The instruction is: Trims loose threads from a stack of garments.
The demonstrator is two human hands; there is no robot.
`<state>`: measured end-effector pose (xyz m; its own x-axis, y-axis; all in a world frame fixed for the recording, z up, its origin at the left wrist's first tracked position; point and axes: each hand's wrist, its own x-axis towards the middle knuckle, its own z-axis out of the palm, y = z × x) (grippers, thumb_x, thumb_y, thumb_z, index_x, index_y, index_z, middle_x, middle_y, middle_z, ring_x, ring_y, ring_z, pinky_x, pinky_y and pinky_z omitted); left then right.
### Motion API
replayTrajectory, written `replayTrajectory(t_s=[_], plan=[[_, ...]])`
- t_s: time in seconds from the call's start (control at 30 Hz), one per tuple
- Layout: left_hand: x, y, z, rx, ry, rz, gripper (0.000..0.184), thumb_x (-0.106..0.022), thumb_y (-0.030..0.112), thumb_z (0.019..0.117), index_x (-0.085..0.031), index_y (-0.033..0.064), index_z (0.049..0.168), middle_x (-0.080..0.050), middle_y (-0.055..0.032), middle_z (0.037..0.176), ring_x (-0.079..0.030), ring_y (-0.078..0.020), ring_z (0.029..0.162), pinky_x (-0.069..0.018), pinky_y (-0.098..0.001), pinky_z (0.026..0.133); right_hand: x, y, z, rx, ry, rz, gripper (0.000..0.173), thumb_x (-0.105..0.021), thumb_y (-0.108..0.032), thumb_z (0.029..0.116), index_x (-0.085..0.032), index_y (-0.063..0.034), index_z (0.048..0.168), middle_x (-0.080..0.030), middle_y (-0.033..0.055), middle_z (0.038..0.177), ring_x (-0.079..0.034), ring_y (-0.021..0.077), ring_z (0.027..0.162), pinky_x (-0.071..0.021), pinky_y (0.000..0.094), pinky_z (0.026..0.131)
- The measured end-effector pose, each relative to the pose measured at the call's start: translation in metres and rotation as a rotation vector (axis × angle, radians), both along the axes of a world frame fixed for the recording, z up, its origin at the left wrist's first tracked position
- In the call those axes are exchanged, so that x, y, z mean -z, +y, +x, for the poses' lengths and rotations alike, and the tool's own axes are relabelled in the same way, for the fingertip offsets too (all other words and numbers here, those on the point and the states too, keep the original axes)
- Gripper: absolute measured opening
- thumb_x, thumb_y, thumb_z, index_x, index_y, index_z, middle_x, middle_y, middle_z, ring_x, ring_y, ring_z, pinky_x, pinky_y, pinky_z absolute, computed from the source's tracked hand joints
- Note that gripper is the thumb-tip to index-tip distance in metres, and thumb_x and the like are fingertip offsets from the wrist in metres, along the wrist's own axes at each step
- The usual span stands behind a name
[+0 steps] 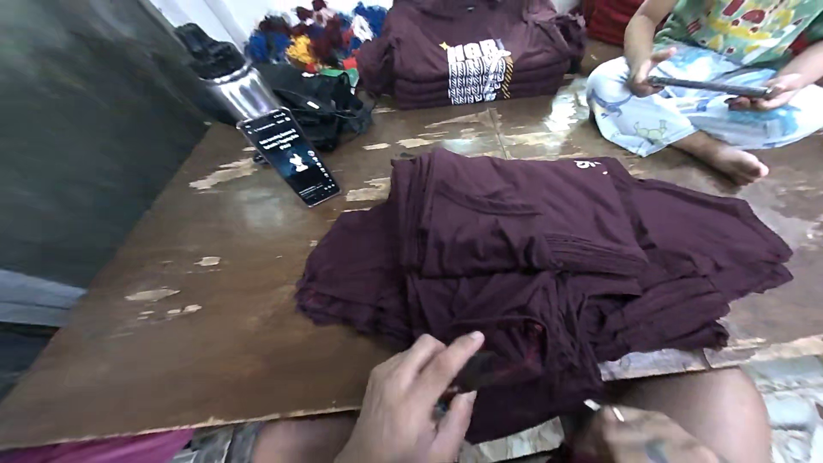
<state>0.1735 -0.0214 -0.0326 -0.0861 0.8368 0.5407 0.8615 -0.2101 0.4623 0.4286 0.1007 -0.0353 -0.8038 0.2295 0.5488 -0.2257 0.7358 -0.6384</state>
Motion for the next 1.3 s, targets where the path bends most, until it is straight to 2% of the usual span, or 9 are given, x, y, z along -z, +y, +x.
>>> replayTrajectory(t_s=[0.1, 0.17, 0.23, 0.37, 0.47, 0.57, 0.9, 1.1, 1.3], plan=[[0.008, -0.016, -0.018, 0.043, -0.146, -0.036, 0.043, -0.06, 0.015, 0.0887, -0.058, 0.0135, 0.132, -0.059, -0.0026, 0.084, -0.051, -0.0048, 0.064, -0.0432, -0.0144, 0.055, -0.016, 0.013, -0.004, 0.041, 0.045, 0.061, 0.039, -0.055, -0.034, 0.1065, -0.067, -0.0052, 0.084, -0.06, 0.012, 0.071, -0.061, 0.021, 0.073, -0.0513, 0.0292, 0.074], [0.019, -0.021, -0.029, 0.092, -0.067, -0.088, 0.037, -0.06, 0.013, 0.0855, -0.066, 0.014, 0.122, -0.066, -0.0018, 0.086, -0.058, -0.0073, 0.066, -0.0499, -0.02, 0.057, -0.016, 0.029, -0.016, 0.129, -0.043, 0.263, 0.017, -0.052, -0.025, 0.1061, -0.067, -0.0202, 0.112, -0.062, 0.0099, 0.111, -0.059, 0.0194, 0.113, -0.0484, 0.0309, 0.101], [0.021, -0.013, -0.032, 0.102, 0.025, -0.111, 0.023, -0.061, 0.013, 0.0864, -0.072, 0.0116, 0.106, -0.07, -0.0037, 0.082, -0.066, -0.0127, 0.068, -0.0546, -0.0283, 0.059, -0.006, 0.046, -0.041, 0.207, -0.087, 0.422, 0.032, -0.048, -0.013, 0.099, -0.068, -0.0263, 0.12, -0.059, 0.0192, 0.139, -0.056, 0.0355, 0.131, -0.048, 0.049, 0.104], [0.007, 0.002, -0.034, 0.031, -0.341, -0.21, 0.032, -0.053, 0.027, 0.1035, -0.068, 0.0012, 0.093, -0.064, -0.0014, 0.075, -0.057, -0.0014, 0.066, -0.0481, -0.0179, 0.063, 0.001, 0.076, -0.064, 0.23, -0.077, 0.372, 0.023, -0.051, -0.018, 0.0991, -0.072, -0.0123, 0.099, -0.066, 0.0246, 0.121, -0.063, 0.0403, 0.115, -0.0518, 0.0512, 0.095], [0.015, 0.013, -0.032, 0.035, -0.841, -0.239, 0.028, -0.056, 0.043, 0.1018, -0.06, 0.022, 0.083, -0.046, 0.0207, 0.063, -0.043, 0.0119, 0.053, -0.0374, -0.0089, 0.049, 0.007, 0.085, -0.06, 0.219, -0.044, 0.205, 0.037, -0.049, -0.032, 0.1042, -0.071, -0.006, 0.091, -0.063, 0.0204, 0.1, -0.06, 0.0277, 0.099, -0.0474, 0.0342, 0.089], [0.019, 0.015, -0.032, 0.094, -1.006, -0.207, 0.023, -0.061, 0.041, 0.0996, -0.062, 0.0279, 0.081, -0.046, 0.0221, 0.06, -0.042, 0.0113, 0.049, -0.0361, -0.0088, 0.045, 0.018, 0.09, -0.058, 0.205, 0.021, 0.069, 0.045, -0.049, -0.034, 0.1073, -0.068, -0.0014, 0.083, -0.058, 0.0147, 0.087, -0.056, 0.0153, 0.09, -0.0441, 0.0227, 0.083], [0.014, 0.011, -0.03, 0.038, -1.2, -0.244, 0.021, -0.054, 0.023, 0.0989, -0.058, 0.0258, 0.079, -0.045, 0.02, 0.056, -0.042, 0.0088, 0.045, -0.0376, -0.0109, 0.043, -0.015, 0.026, -0.065, 0.454, 0.025, 0.361, 0.022, -0.055, -0.031, 0.1033, -0.065, -0.0107, 0.105, -0.066, 0.0101, 0.094, -0.065, 0.0185, 0.092, -0.0529, 0.0285, 0.081], [0.026, 0.004, -0.022, 0.095, -1.087, -0.135, 0.026, -0.06, 0.042, 0.0997, -0.06, 0.0254, 0.079, -0.045, 0.0211, 0.06, -0.043, 0.0107, 0.05, -0.0372, -0.0101, 0.046, 0.013, -0.002, -0.132, 0.291, 0.078, 0.418, 0.028, -0.063, -0.034, 0.0943, -0.071, -0.0078, 0.092, -0.072, 0.01, 0.089, -0.071, 0.0244, 0.082, -0.0586, 0.0358, 0.071], [0.032, 0.001, -0.024, 0.15, -0.503, 0.01, 0.027, -0.07, 0.025, 0.0944, -0.061, 0.001, 0.1, -0.055, -0.0012, 0.073, -0.049, 0.0022, 0.062, -0.0411, -0.0106, 0.058, 0.017, 0.018, -0.111, 0.039, 0.094, 0.145, 0.019, -0.055, -0.019, 0.1035, -0.064, -0.0065, 0.092, -0.073, 0.0092, 0.105, -0.069, 0.0121, 0.108, -0.0533, 0.0242, 0.099]])
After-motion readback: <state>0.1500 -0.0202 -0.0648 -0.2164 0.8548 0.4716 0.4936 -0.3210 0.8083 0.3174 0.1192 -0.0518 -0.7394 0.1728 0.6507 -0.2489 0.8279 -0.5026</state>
